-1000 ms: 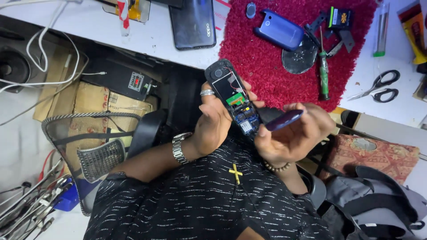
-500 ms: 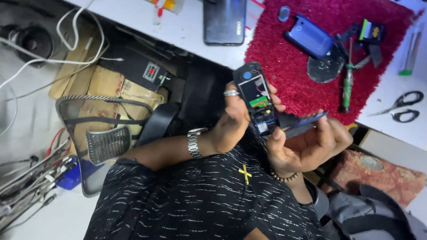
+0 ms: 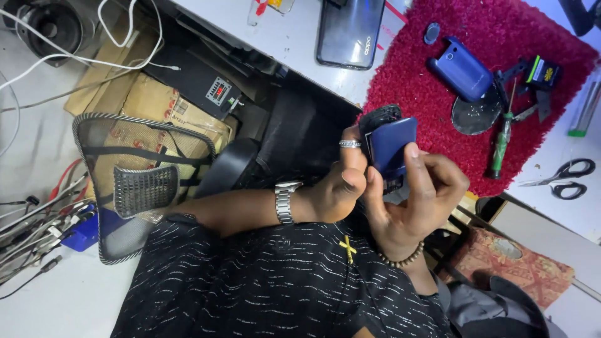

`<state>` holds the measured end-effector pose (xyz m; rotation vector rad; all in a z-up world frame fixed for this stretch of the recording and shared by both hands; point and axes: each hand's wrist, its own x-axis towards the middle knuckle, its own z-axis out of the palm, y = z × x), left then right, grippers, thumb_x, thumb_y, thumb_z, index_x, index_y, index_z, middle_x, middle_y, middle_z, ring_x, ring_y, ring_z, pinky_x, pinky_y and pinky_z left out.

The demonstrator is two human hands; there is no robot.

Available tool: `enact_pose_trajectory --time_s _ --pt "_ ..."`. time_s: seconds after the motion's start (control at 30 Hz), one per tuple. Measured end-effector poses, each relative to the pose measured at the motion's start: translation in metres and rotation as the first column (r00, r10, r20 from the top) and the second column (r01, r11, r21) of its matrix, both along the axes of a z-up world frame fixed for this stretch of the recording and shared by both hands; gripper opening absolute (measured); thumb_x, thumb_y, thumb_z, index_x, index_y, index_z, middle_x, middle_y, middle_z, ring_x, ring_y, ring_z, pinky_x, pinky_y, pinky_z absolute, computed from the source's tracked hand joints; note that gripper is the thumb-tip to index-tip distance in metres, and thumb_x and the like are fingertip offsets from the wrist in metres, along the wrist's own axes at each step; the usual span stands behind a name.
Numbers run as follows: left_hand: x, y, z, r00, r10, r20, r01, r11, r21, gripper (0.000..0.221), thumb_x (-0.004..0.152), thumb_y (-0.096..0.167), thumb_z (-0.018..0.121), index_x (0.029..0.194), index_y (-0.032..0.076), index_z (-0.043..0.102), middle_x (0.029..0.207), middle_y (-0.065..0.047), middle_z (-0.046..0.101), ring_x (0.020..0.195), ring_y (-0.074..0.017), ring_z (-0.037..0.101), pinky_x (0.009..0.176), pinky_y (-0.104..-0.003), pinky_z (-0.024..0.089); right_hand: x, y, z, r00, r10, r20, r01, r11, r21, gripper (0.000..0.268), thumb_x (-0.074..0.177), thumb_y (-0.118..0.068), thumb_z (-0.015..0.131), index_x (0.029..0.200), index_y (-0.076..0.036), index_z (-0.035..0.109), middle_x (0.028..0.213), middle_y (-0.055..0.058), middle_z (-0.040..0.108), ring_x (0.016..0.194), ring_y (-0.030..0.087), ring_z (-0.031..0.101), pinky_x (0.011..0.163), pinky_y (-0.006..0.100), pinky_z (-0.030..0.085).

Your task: Assembling a mobile phone by fitting the back cover and securing the chassis with a screwdriver.

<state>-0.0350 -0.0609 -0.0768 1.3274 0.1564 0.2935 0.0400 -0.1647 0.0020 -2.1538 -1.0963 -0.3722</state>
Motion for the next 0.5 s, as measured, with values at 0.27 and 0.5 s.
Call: enact_pose_trajectory --time_s 0.27,0.5 --pt "0.01 0.011 0.024 0.989 0.005 0.15 0.021 0.985 -0.169 0.106 0.101 0.092 0.027 0.155 0.001 0.02 0.145 -0.017 0.048 0.133 -0.0219 0.054 0.12 -0.042 0.049 0.0 0.005 0.001 0.998 0.011 0.058 -0.011 1.0 -0.008 0.042 0.108 -0.014 0.081 0.143 -0.002 0.062 0.125 0.024 0.051 0.112 0.038 0.064 0.096 0.048 0.058" --pt "0.011 0.013 0.028 0.987 -0.009 0.159 0.035 0.987 -0.157 0.102 0.102 0.09 0.027 0.152 0.001 0.022 0.132 -0.013 0.047 0.118 -0.0177 0.053 0.109 -0.038 0.053 0.0 0.007 -0.001 0.998 0.002 0.066 -0.002 1.0 0.001 0.041 0.107 -0.014 0.081 0.143 -0.003 0.063 0.125 0.023 0.052 0.113 0.037 0.064 0.096 0.047 0.058"
